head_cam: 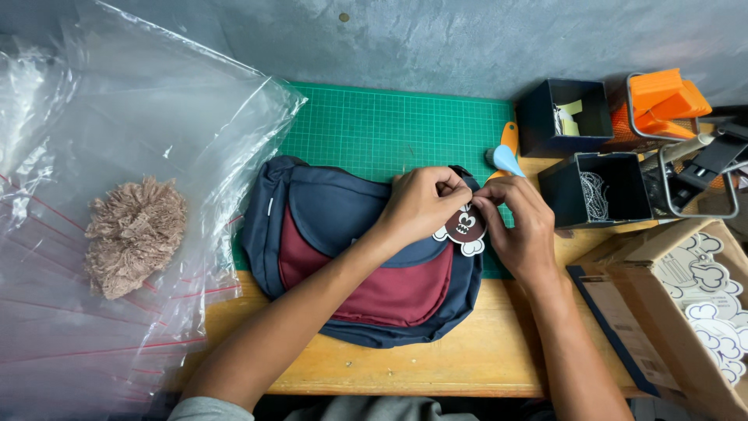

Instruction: The person cleans the strap of a blue and red messenger bag using a small brush, then attaches a cartoon bear keychain to the bag's zipper pull.

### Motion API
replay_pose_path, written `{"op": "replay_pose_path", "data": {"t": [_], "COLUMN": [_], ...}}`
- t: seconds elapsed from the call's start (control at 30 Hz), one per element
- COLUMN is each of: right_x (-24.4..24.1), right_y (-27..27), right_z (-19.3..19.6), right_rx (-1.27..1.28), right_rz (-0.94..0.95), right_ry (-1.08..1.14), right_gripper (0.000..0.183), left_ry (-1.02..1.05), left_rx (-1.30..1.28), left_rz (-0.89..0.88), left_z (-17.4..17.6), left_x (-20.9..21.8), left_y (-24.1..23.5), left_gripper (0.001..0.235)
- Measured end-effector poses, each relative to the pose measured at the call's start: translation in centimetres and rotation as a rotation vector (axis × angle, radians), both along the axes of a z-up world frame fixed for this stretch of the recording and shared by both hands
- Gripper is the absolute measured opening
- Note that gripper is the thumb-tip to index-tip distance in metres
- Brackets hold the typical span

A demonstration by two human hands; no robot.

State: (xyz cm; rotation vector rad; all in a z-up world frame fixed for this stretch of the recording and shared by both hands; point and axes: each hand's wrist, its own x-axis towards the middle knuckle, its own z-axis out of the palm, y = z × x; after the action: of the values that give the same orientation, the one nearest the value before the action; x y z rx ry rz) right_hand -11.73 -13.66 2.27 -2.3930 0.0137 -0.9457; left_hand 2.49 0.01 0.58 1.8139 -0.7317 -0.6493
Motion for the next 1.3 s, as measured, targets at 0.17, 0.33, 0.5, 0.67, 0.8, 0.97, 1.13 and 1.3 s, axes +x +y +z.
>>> {"op": "replay_pose_path", "data": {"t": [0.17, 0.33, 0.5, 0.67, 0.8, 0.97, 1.13, 1.3], "right_x": [-0.1, -0.3, -0.5, -0.6, -1.0, -2.4, -3.0, -2.9], "right_y": [0.1, -0.1, -0.2, -0.1, 0.4, -0.8, -1.1, 0.4], "right_z": [-0.1, -0.7, -0.9, -1.1, -0.4, -0.4, -0.2, 2.2], "right_rx": [0.042, 0.115, 0.126, 0.15, 0.335, 0.585, 0.559, 0.701], "right_rz": [0.009, -0.002, -0.033, -0.053, -0.062, -0.098, -0.17, -0.079], "right_ry": [0.015, 0.033, 0.067, 0.104, 0.173, 0.33, 0.387, 0.415], "right_gripper": [0.006, 0.005, 0.003, 0.004, 0.034, 0.063, 0.045, 0.074], "left_ry": [0.015, 0.014, 0.006, -0.069, -0.135, -0.307, -0.471, -0.628], "left_rx": [-0.026, -0.056, -0.134, -0.177, -0.208, -0.25, -0.237, 0.006], "left_rz": [-0.002, 0.001, 0.017, 0.025, 0.027, 0.038, 0.025, -0.114], "left_z": [-0.8, -0.7, -0.8, -1.1, -0.7, -0.5, 1.4, -0.4], "left_x": [0.3, 0.3, 0.1, -0.1, -0.3, 0.2, 0.8, 0.4], "left_y": [-0.2, -0.1, 0.0, -0.1, 0.0, 0.0, 1.1, 0.8], "left_gripper": [0.023, 0.021, 0.018, 0.017, 0.012, 0.006, 0.004, 0.016]}}
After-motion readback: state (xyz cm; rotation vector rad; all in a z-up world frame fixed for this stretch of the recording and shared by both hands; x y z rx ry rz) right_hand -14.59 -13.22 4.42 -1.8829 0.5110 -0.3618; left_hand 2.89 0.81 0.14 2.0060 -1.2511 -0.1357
